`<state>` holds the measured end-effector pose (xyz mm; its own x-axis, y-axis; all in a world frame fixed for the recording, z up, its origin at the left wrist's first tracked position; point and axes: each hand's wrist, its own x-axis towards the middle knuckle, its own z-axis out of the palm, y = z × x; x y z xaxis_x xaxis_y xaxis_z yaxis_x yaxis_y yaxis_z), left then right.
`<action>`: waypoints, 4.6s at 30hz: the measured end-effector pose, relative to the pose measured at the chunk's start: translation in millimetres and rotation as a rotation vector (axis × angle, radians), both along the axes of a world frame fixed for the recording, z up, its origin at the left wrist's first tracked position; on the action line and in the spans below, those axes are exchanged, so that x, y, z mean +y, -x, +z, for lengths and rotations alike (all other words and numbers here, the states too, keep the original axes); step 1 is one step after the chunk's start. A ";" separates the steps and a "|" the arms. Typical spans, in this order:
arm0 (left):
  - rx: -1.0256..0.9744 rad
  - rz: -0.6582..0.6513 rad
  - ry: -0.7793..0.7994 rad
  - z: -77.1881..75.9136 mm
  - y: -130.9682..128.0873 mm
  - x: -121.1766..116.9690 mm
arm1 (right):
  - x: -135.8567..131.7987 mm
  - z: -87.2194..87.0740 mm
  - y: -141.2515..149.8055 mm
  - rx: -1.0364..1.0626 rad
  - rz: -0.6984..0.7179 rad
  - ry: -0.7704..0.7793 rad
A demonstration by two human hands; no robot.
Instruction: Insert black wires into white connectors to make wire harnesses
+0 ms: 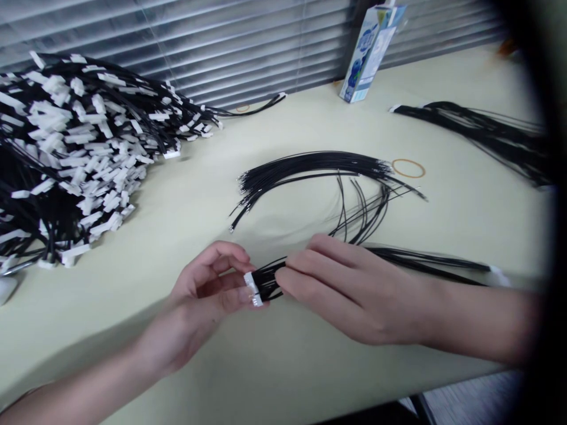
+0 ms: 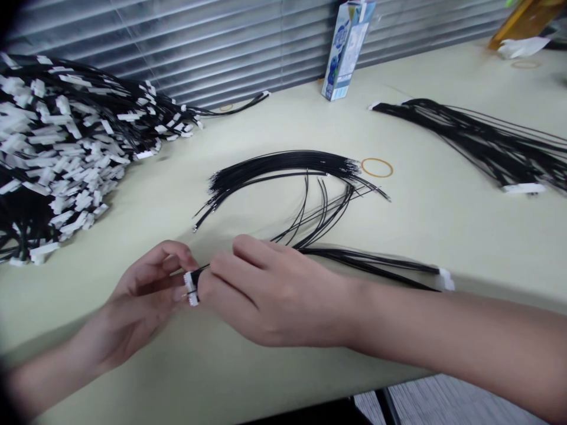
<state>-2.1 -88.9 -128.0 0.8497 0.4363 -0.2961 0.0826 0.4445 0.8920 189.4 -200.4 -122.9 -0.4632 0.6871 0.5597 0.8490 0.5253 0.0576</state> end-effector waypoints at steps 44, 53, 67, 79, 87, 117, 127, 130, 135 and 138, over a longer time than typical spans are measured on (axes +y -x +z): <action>-0.012 -0.021 -0.020 2.0 1.2 0.9 | 0.8 5.2 -4.5 -0.018 0.068 0.019; -0.005 -0.072 -0.036 -1.3 2.4 1.2 | -1.6 3.4 -1.6 -0.066 0.081 -0.052; 0.080 -0.073 -0.104 -2.5 1.9 1.5 | 1.2 -2.6 -2.4 0.016 0.092 -0.044; 0.116 -0.079 -0.101 1.0 0.9 0.6 | 6.4 -8.7 -4.1 0.037 0.151 -0.077; 0.072 -0.060 -0.064 1.2 1.1 0.1 | 7.0 -5.4 -3.4 0.036 0.122 -0.003; 0.068 -0.068 -0.073 1.1 -1.4 1.0 | 2.0 -3.4 3.5 0.111 0.107 0.084; 0.112 -0.081 -0.147 4.4 -0.4 -2.2 | 17.5 -7.2 -5.9 0.465 -0.005 0.215; 0.127 -0.066 -0.164 4.7 -1.7 -3.0 | 30.5 -16.7 -24.2 0.352 -0.207 0.245; 0.148 -0.056 -0.157 5.3 -1.7 -3.3 | 48.6 -32.4 -50.8 0.123 -0.340 0.404; 0.135 -0.044 -0.162 4.7 -1.0 -3.3 | 50.9 -35.6 -53.9 0.078 -0.322 0.419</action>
